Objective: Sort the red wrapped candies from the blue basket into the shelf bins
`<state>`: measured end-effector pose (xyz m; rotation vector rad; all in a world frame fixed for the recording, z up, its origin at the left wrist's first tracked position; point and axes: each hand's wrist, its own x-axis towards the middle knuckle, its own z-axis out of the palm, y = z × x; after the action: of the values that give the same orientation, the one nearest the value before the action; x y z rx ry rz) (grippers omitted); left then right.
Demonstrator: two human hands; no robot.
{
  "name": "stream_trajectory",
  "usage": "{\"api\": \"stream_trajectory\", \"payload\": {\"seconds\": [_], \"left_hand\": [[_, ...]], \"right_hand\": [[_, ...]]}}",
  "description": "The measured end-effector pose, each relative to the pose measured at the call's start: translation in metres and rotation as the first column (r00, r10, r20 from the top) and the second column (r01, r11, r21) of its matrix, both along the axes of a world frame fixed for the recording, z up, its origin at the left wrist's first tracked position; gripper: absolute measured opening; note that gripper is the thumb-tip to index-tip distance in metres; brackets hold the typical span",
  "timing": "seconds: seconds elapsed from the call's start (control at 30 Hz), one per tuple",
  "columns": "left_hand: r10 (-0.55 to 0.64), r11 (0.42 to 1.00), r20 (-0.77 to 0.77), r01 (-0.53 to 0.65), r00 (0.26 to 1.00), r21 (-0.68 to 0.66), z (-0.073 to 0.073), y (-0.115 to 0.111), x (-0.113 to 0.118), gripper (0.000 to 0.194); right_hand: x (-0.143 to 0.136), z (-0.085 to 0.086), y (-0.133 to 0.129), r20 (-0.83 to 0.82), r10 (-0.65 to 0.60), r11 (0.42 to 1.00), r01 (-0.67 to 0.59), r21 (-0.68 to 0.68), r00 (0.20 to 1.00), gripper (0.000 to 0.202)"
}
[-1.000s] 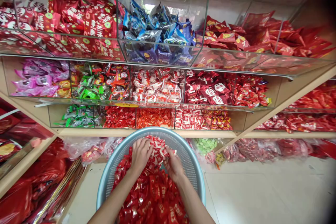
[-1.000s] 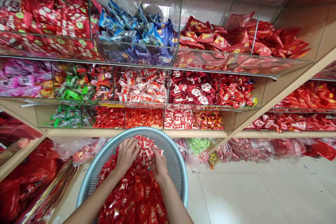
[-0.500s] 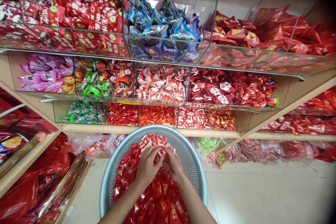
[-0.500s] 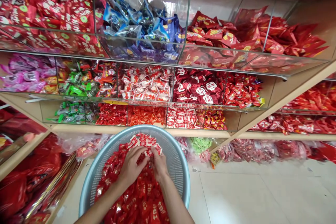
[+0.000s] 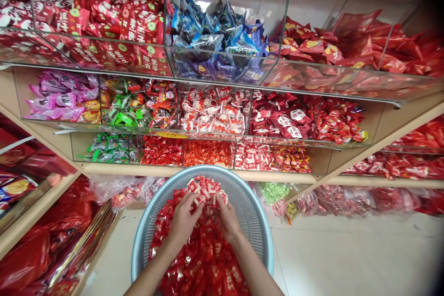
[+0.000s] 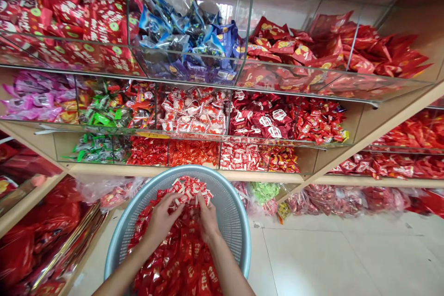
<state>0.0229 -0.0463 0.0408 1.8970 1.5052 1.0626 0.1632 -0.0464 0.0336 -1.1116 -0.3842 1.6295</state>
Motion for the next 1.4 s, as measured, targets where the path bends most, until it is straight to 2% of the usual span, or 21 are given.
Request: {"api": "stream_trajectory", "payload": {"seconds": [0.1, 0.2, 0.37, 0.63, 0.77, 0.97, 1.2, 1.4], "left_hand": [[0.098, 0.995, -0.069, -0.096, 0.993, 0.033, 0.002, 0.012, -0.027, 0.023], [0.188, 0.978, -0.241, -0.158, 0.952, 0.138, 0.002, 0.022, -0.047, 0.024], [0.276, 0.952, -0.409, -0.187, 0.870, 0.244, -0.007, 0.030, -0.047, 0.022], [0.190, 0.976, -0.484, -0.112, 0.854, 0.186, -0.016, 0.032, -0.029, 0.019], [0.184, 0.977, -0.514, -0.098, 0.838, 0.191, -0.013, 0.028, -0.035, 0.018], [0.097, 0.995, -0.609, -0.060, 0.787, 0.081, -0.008, 0.023, -0.048, 0.026], [0.053, 0.999, -0.660, -0.031, 0.749, 0.045, -0.002, 0.026, -0.042, 0.023], [0.088, 0.996, -0.671, -0.042, 0.737, 0.084, -0.004, 0.026, -0.038, 0.021]], "right_hand": [[0.001, 0.004, 0.000, 0.004, -0.013, 1.000, 0.013, -0.008, 1.000, 0.036], [0.001, 0.007, 0.000, -0.004, -0.009, 1.000, 0.009, -0.011, 1.000, 0.035], [0.002, 0.009, 0.000, -0.007, -0.011, 1.000, 0.011, -0.008, 1.000, 0.035], [0.004, 0.006, 0.000, 0.008, -0.027, 0.999, 0.027, -0.019, 1.000, 0.039], [0.005, 0.006, 0.001, 0.017, -0.033, 0.999, 0.033, -0.024, 0.999, 0.039], [0.004, 0.002, 0.002, 0.020, -0.031, 0.999, 0.032, -0.035, 0.999, 0.037], [0.004, 0.002, 0.001, 0.026, -0.020, 1.000, 0.020, -0.015, 0.999, 0.037], [0.004, 0.002, 0.001, -0.004, -0.020, 1.000, 0.020, -0.017, 1.000, 0.035]]}}
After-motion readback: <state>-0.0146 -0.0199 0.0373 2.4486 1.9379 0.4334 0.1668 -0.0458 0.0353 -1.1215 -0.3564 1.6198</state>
